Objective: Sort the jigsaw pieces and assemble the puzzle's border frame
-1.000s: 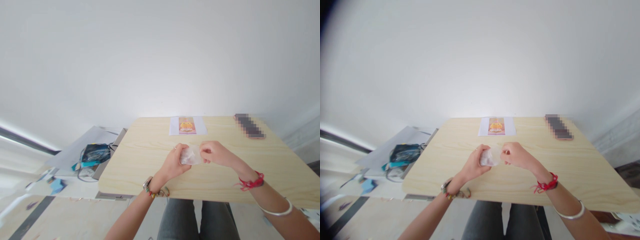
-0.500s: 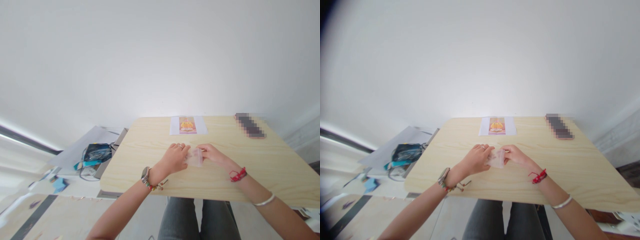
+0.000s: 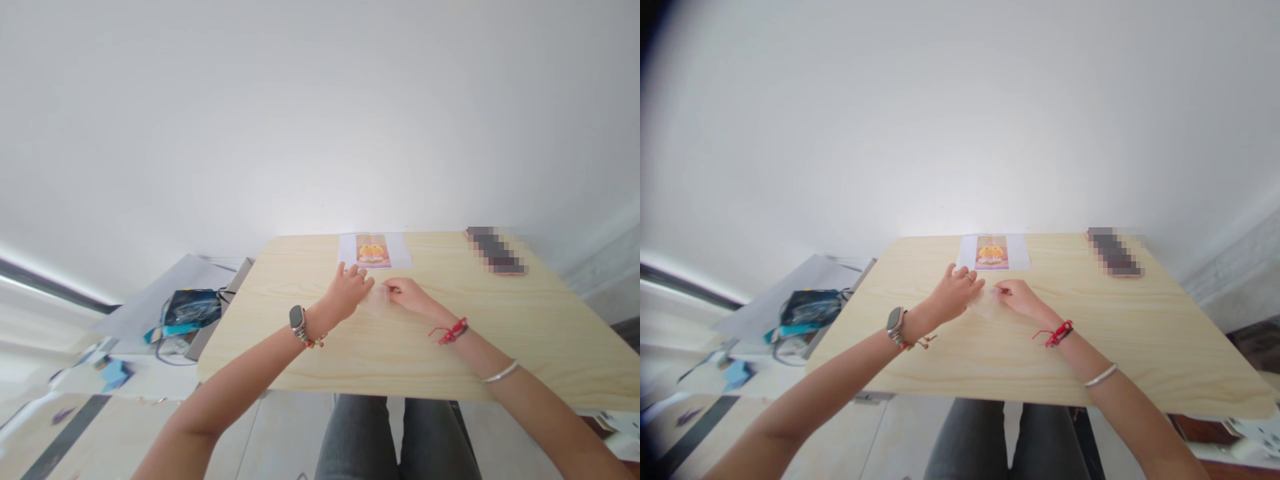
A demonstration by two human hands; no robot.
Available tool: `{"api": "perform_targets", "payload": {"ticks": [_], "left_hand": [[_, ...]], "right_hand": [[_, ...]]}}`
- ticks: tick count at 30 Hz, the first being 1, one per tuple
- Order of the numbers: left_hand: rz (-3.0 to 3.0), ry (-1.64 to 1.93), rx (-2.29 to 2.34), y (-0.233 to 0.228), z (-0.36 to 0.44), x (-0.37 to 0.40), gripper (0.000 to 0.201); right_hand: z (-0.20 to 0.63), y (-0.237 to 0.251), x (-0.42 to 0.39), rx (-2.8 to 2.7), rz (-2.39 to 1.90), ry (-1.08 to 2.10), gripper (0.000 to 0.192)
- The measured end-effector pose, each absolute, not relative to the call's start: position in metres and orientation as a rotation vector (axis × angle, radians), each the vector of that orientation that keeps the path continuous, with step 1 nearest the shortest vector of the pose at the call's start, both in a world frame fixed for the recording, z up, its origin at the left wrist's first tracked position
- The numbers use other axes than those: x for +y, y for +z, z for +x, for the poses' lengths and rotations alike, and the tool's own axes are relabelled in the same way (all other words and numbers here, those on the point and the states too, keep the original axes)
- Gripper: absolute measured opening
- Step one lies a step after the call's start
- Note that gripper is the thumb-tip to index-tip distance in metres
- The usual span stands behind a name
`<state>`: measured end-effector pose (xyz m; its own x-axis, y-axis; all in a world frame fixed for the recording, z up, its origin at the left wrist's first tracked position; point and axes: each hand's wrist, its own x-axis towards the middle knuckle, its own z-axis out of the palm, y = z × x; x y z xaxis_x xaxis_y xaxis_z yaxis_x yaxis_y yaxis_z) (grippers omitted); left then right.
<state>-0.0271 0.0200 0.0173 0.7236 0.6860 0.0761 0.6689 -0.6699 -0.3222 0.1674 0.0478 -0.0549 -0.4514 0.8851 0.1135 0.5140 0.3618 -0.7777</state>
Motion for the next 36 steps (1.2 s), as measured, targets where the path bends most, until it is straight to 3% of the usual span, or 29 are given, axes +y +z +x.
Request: {"api": "perform_targets", "payload": {"ticks": [15, 36], "left_hand": [[-2.537, 0.161, -0.950, 0.033, -0.024, 0.023, 0.043], [-2.493, 0.169, -0.911, 0.050, -0.024, 0.018, 0.049]], "right_hand": [[0.165, -0.059, 0.048, -2.093, -1.162, 0.749, 0.027], [0.179, -0.057, 0.041, -2.044, -1.230, 0.878, 0.031]]}}
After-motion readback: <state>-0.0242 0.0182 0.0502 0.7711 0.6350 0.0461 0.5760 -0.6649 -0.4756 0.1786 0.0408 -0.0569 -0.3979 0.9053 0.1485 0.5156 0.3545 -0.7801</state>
